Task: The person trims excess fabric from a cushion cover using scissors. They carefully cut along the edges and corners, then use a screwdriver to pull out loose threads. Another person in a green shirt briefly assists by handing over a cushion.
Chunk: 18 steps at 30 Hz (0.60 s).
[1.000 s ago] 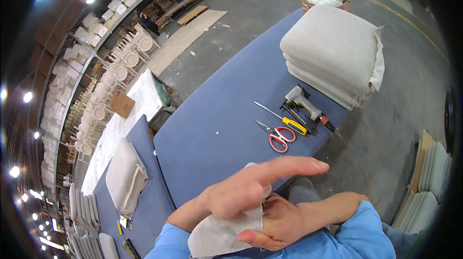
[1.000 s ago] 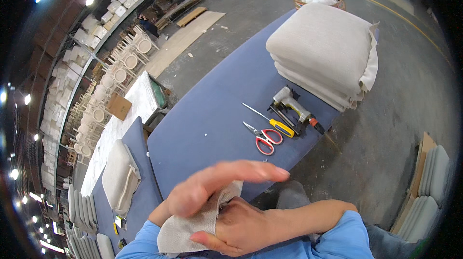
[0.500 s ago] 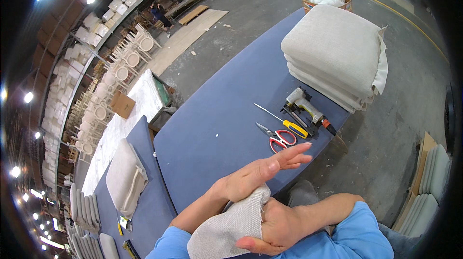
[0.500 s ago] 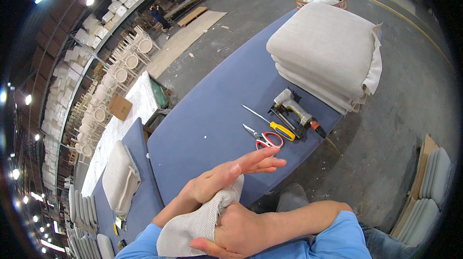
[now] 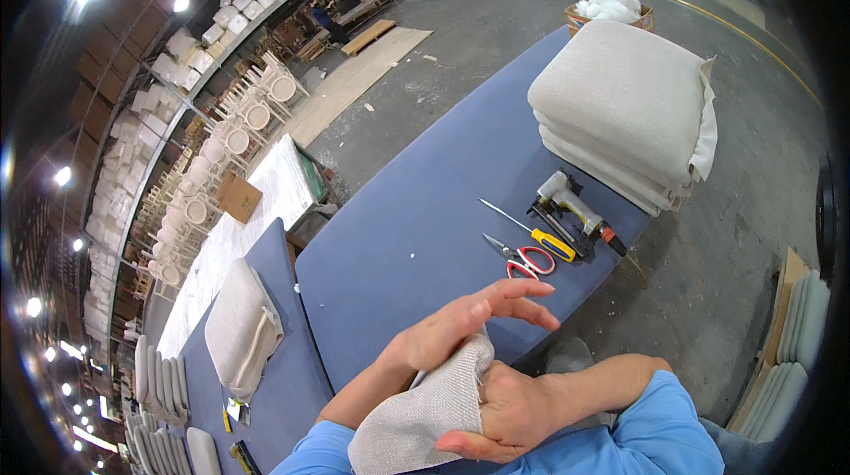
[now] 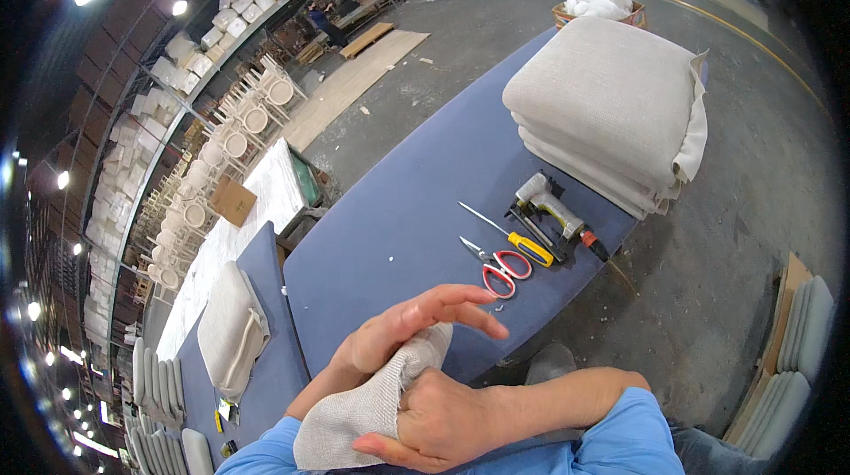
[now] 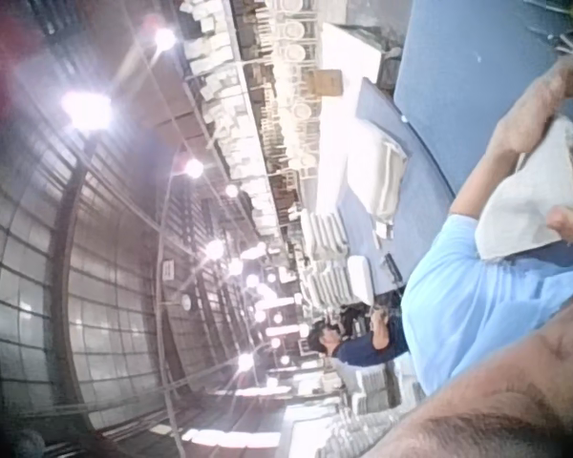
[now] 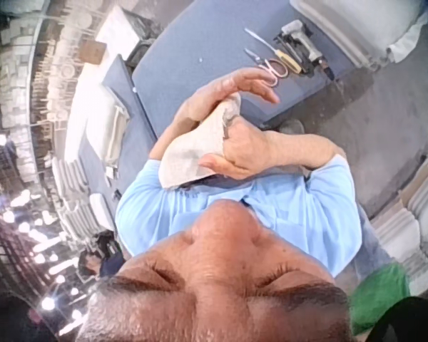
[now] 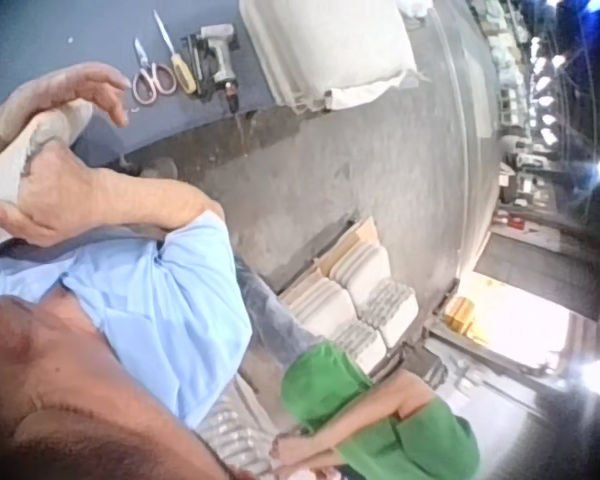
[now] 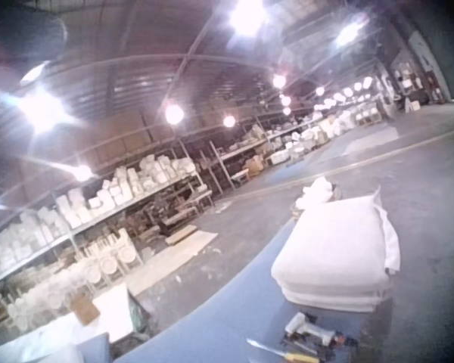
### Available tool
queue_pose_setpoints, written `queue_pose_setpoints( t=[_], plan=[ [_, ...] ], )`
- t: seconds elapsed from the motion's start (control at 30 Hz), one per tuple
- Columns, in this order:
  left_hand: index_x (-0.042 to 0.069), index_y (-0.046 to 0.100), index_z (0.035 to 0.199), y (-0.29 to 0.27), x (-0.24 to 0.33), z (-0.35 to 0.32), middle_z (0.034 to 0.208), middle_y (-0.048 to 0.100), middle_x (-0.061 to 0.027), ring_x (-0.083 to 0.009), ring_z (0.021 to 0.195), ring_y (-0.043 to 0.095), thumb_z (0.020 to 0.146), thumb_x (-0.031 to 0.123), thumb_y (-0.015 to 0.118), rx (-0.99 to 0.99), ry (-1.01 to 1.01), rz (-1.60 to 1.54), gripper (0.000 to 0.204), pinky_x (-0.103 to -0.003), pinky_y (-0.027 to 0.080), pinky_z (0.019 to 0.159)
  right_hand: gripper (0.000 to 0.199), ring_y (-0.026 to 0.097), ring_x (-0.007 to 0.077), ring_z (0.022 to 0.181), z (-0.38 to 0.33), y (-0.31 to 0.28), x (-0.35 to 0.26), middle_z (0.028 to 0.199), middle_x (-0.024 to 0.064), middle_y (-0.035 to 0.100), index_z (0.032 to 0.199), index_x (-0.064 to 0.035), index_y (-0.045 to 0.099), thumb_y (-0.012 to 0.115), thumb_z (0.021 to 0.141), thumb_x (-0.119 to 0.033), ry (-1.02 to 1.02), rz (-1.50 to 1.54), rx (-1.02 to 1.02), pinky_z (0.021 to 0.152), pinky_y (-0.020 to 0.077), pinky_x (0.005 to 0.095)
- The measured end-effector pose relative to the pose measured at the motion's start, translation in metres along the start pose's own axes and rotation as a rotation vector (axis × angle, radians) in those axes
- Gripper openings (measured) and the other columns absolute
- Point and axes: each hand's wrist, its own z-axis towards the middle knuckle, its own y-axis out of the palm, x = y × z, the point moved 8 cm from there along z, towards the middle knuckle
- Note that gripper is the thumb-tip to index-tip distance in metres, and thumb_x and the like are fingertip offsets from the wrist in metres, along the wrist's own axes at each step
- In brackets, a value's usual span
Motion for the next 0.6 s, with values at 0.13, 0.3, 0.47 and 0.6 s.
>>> queue_pose_setpoints(
  t=[0.13, 0.3, 0.47, 0.6],
  plan=[
    [0.004, 0.050, 0.141, 0.014, 0.013, -0.003, 0.124, 0.063, -0.0217, -0.0323, 0.122, 0.060, 0.108, 0.051, 0.041, 0.098, 0.109, -0.172, 0.058, -0.051, 0.038, 0.113, 0.034, 0.068, 0.0378, 0.096, -0.020, 0.007, 0.007, 0.108, 0.0185, 0.069, 0.117, 0.0008, 0.070, 0.057, 0.106, -0.028, 0.073, -0.026, -0.076, 0.095, 0.0495, 0.0520],
    [0.008, 0.053, 0.110, -0.008, 0.017, -0.018, 0.105, 0.060, -0.0187, -0.0341, 0.104, 0.065, 0.104, 0.034, 0.057, 0.105, 0.307, -0.505, 0.027, -0.048, 0.052, 0.095, 0.039, 0.064, 0.0406, 0.108, -0.006, 0.007, 0.006, 0.121, 0.0211, 0.067, 0.128, 0.0016, 0.068, 0.057, 0.105, -0.027, -0.028, -0.063, -0.023, 0.103, 0.0428, 0.0572],
    [0.006, 0.063, 0.097, -0.017, 0.020, -0.024, 0.101, 0.059, -0.0178, -0.0326, 0.094, 0.069, 0.091, 0.010, 0.072, 0.025, 0.390, -0.476, 0.011, -0.046, 0.058, 0.082, 0.041, 0.059, 0.0408, 0.119, -0.004, 0.011, 0.005, 0.128, 0.0218, 0.065, 0.131, 0.0027, 0.067, 0.056, 0.105, -0.027, 0.005, -0.062, -0.050, 0.110, 0.0367, 0.0570],
    [0.003, 0.071, 0.092, -0.015, 0.022, -0.023, 0.099, 0.060, -0.0168, -0.0353, 0.091, 0.069, 0.090, 0.011, 0.074, -0.007, 0.393, -0.425, 0.009, -0.044, 0.055, 0.079, 0.042, 0.058, 0.0404, 0.121, -0.004, 0.014, 0.005, 0.130, 0.0209, 0.064, 0.133, 0.0032, 0.065, 0.055, 0.105, -0.026, 0.025, -0.040, -0.041, 0.112, 0.0356, 0.0555]
  ],
)
